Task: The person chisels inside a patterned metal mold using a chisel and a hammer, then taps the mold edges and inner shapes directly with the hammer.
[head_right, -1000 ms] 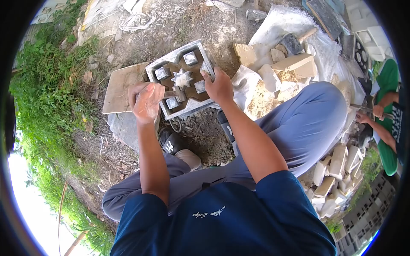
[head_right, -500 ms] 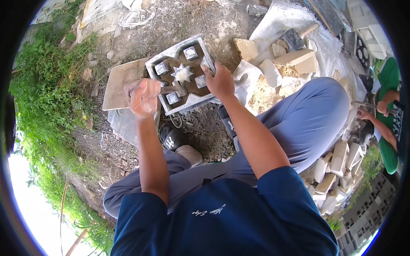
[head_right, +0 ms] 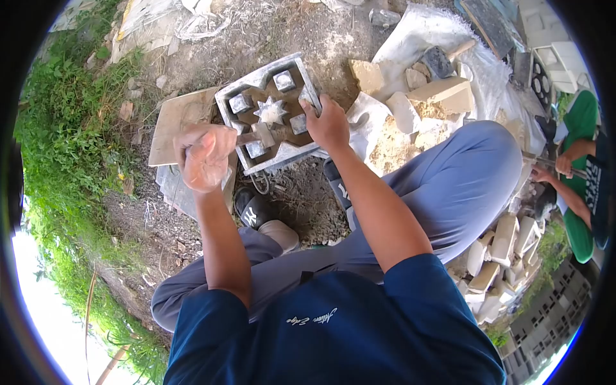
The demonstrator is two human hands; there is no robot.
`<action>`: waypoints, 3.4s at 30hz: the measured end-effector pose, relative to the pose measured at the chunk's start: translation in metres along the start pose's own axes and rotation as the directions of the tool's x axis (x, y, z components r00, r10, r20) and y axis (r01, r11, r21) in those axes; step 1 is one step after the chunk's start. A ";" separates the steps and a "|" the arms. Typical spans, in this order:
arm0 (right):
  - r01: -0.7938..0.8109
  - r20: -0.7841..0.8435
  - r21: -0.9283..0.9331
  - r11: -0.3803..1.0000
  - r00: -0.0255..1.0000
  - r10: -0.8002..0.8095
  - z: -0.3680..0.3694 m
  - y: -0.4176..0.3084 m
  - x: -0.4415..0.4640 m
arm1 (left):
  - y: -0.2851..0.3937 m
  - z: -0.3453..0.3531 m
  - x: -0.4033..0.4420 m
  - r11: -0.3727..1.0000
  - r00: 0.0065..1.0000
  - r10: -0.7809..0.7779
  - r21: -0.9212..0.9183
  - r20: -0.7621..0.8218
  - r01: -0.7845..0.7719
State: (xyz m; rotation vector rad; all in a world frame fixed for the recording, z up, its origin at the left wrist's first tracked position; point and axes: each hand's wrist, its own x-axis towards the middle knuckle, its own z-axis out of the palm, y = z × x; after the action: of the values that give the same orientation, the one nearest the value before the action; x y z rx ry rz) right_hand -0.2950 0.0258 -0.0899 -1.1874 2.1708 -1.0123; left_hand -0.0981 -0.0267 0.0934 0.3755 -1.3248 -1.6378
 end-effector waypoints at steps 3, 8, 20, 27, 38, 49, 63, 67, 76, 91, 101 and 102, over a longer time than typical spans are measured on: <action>0.022 -0.018 -0.010 1.000 1.000 -0.022 0.000 -0.002 -0.003 | -0.018 -0.017 0.000 0.995 0.995 -0.100 0.023 -0.007 0.100; -0.027 0.037 -0.032 0.999 0.999 0.028 -0.001 -0.003 0.000 | -0.016 0.003 -0.003 0.995 0.996 -0.056 0.077 -0.068 0.062; -0.009 0.014 0.009 1.000 1.000 0.009 -0.004 -0.007 -0.001 | -0.010 -0.003 -0.001 0.998 0.997 -0.052 0.023 -0.050 0.054; -0.008 -0.018 -0.024 1.000 1.000 0.007 0.001 0.000 -0.002 | -0.026 -0.001 -0.002 0.988 0.975 -0.098 0.098 -0.202 0.119; -0.048 0.014 -0.034 0.998 0.999 0.049 -0.002 -0.006 -0.006 | -0.019 -0.008 -0.003 0.988 0.989 -0.109 0.103 -0.096 0.118; -0.078 0.088 -0.010 0.997 0.993 0.078 -0.008 -0.009 -0.004 | -0.004 0.002 0.002 0.979 0.995 -0.095 0.178 -0.013 0.096; -0.073 0.110 -0.009 0.997 0.991 0.073 -0.005 -0.005 -0.002 | -0.028 -0.002 -0.004 0.996 0.964 -0.071 0.034 -0.257 0.082; -0.027 -0.043 -0.052 0.998 0.999 0.025 0.004 0.005 -0.010 | -0.010 -0.005 -0.005 0.989 0.996 -0.085 0.117 -0.027 0.087; -0.070 0.072 -0.008 0.998 0.995 0.070 -0.007 -0.005 0.000 | -0.004 -0.010 0.000 0.979 0.991 -0.134 0.153 -0.010 0.134; -0.038 0.039 -0.013 0.999 0.998 0.039 -0.002 -0.002 -0.002 | -0.019 -0.007 0.000 0.979 0.978 -0.156 0.107 -0.138 0.171; -0.106 0.112 0.001 0.994 0.988 0.105 -0.007 -0.008 -0.004 | -0.014 -0.012 -0.003 0.984 0.991 -0.109 0.135 -0.073 0.118; -0.115 0.120 -0.001 0.993 0.986 0.114 -0.008 -0.007 -0.009 | -0.020 -0.012 -0.008 0.982 0.990 -0.120 0.134 -0.078 0.130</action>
State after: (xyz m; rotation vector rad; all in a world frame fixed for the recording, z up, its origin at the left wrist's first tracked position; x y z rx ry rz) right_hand -0.2922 0.0345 -0.0785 -1.0787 2.1138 -0.8760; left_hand -0.0948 -0.0286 0.0692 0.6054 -1.3902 -1.6241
